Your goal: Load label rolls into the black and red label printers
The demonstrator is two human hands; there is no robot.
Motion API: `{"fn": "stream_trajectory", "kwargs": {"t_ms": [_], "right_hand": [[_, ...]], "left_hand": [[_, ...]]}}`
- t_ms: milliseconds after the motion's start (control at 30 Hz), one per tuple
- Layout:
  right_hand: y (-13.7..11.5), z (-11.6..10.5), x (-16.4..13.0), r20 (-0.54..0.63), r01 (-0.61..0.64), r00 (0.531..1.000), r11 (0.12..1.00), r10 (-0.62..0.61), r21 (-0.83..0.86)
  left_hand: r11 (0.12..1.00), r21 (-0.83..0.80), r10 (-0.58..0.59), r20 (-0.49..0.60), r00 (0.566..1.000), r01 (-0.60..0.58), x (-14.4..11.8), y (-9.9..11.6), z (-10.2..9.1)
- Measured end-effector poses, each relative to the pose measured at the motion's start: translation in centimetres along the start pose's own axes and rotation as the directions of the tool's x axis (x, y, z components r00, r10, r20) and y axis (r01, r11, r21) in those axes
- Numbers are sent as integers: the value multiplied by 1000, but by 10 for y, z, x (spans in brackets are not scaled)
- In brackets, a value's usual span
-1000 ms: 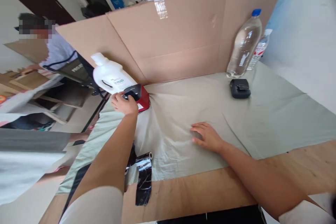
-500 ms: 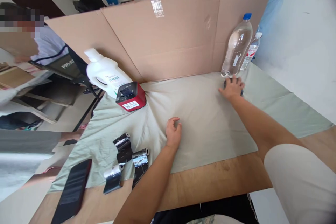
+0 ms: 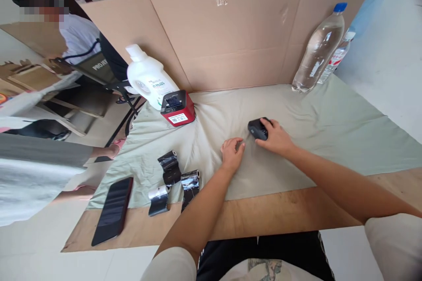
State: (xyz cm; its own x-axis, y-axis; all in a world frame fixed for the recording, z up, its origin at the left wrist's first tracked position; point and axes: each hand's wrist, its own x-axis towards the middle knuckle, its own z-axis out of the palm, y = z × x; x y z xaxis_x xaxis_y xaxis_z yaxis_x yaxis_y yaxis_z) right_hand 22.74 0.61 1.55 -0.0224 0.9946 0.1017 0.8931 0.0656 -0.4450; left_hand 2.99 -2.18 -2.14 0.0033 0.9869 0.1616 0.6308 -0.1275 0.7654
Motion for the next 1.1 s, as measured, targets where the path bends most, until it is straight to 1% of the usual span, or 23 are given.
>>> {"fn": "stream_trajectory", "kwargs": {"t_ms": [67,133,167,233,300,367,433,500,567,633,700,767,900,1100], "right_hand": [[-30,13,-25,13,15,1000,1000,-15,-17],[-50,22,-44,26,-2,1000,1000,2,-21],[-56,25,-51,29,-8,1000,1000,8,-18],[-60,29,-57,12,-2,1000,1000,2,-1],[-56,30,-55,-48,5,999,999,-3,40],[-47,31,-47,-117,-8,993,992,23,126],[-35,37,-37,-178,-31,981,966,78,255],[-24,48,-29,-224,-44,964,916,144,399],[-16,59,-24,-219,-30,961,852,168,523],[-11,67,-23,-168,-2,978,812,123,584],[-9,70,-22,-124,22,990,812,63,583],[-9,70,-22,-119,28,992,835,45,550],[-10,70,-22,-153,35,987,867,48,498],[-8,76,-23,-223,94,975,873,18,478]], "left_hand": [[999,-35,32,-24,999,-32,0,-3,0],[997,-65,40,-52,998,-43,0,-7,0],[996,-77,40,-60,997,-44,0,-9,0],[995,-93,36,-68,997,-43,1,-12,1],[995,-95,28,-70,997,-34,1,-13,0],[997,-79,10,-62,998,-15,2,-12,-1],[998,-57,-8,-41,999,5,3,-11,-2],[999,-44,-28,-19,999,28,5,-10,-2],[997,-53,-60,-4,998,60,8,-10,-2],[991,-80,-108,21,994,109,13,-12,-1],[980,-121,-150,61,987,156,20,-16,-1],[970,-168,-158,105,982,174,27,-20,-2],[956,-258,-111,134,985,142,35,-26,-3],[926,-315,-147,200,969,206,40,-21,-5]]}}
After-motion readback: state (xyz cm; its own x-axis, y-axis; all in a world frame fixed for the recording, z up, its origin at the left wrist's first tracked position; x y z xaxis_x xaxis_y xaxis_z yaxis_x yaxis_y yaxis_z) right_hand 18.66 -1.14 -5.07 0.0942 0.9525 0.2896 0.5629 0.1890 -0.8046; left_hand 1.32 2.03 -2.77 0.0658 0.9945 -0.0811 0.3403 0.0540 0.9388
